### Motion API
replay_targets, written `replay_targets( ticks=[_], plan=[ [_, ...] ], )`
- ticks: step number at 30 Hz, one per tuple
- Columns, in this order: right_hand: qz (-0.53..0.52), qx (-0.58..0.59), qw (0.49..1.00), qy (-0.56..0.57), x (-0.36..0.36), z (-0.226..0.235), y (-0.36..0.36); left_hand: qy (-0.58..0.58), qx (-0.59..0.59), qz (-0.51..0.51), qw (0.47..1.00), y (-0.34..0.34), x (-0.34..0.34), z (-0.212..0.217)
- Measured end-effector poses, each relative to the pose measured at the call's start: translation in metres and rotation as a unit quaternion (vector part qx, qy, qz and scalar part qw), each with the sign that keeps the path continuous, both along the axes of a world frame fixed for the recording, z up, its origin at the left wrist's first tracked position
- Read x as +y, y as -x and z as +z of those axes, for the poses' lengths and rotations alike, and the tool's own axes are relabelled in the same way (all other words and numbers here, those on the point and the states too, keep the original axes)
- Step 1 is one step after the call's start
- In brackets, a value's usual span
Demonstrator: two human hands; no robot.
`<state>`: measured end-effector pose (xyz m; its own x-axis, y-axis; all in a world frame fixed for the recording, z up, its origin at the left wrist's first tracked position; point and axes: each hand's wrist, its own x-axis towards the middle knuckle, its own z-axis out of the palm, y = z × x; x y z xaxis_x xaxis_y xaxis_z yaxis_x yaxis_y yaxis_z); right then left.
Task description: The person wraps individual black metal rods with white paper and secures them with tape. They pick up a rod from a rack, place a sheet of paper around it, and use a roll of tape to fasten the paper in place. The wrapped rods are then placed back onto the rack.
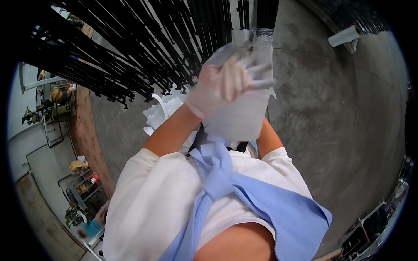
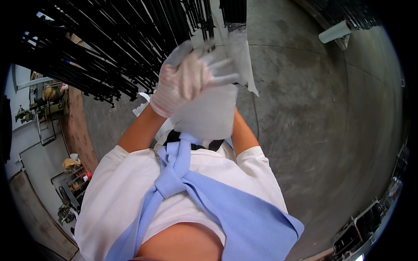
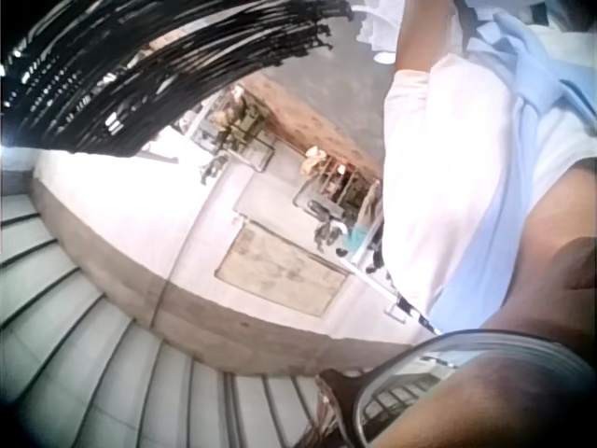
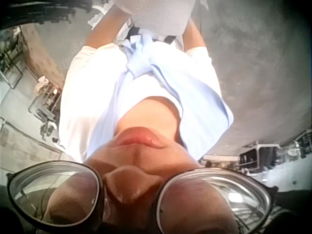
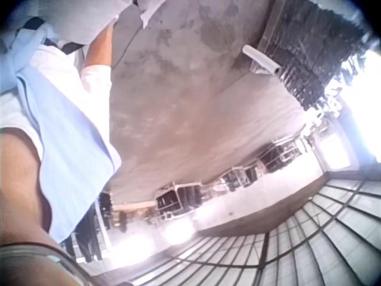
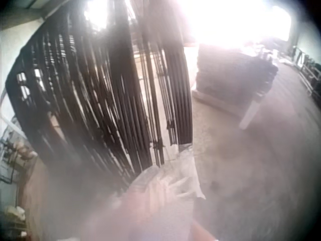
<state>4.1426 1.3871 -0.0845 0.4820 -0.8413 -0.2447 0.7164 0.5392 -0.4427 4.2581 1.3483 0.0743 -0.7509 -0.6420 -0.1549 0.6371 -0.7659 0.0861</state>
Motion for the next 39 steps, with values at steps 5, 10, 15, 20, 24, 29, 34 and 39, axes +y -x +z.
replay_targets(
  ticks=[5, 10, 15, 20, 24, 29, 34, 39],
  plan=[
    [0.008, 0.017, 0.999, 0.039, -0.007, -0.012, -0.006, -0.01, 0.167, 0.017, 0.986, -0.055, -0.013, 0.016],
    [-0.013, 0.037, 0.997, 0.062, -0.012, -0.021, -0.01, 0.303, -0.347, 0.035, 0.887, -0.147, -0.02, -0.096],
    [-0.062, 0.089, 0.992, 0.068, -0.001, -0.021, -0.013, 0.167, -0.298, -0.021, 0.94, -0.068, -0.002, -0.185],
    [-0.131, 0.237, 0.959, 0.084, 0.012, 0.002, -0.01, 0.289, -0.486, 0.055, 0.823, -0.048, -0.009, -0.216],
    [-0.128, 0.34, 0.925, 0.112, 0.007, -0.003, -0.011, 0.264, -0.505, 0.031, 0.821, -0.038, -0.01, -0.179],
    [-0.147, 0.448, 0.87, 0.147, 0.021, 0.027, 0.026, 0.138, -0.37, 0.081, 0.915, -0.048, -0.001, -0.172],
    [-0.166, 0.54, 0.757, 0.328, 0.036, 0.131, 0.092, 0.082, -0.311, 0.094, 0.942, -0.052, 0.003, -0.179],
    [0.149, 0.731, 0.52, 0.416, -0.016, 0.176, 0.07, 0.117, -0.32, 0.061, 0.938, -0.052, -0.004, -0.179]
  ],
)
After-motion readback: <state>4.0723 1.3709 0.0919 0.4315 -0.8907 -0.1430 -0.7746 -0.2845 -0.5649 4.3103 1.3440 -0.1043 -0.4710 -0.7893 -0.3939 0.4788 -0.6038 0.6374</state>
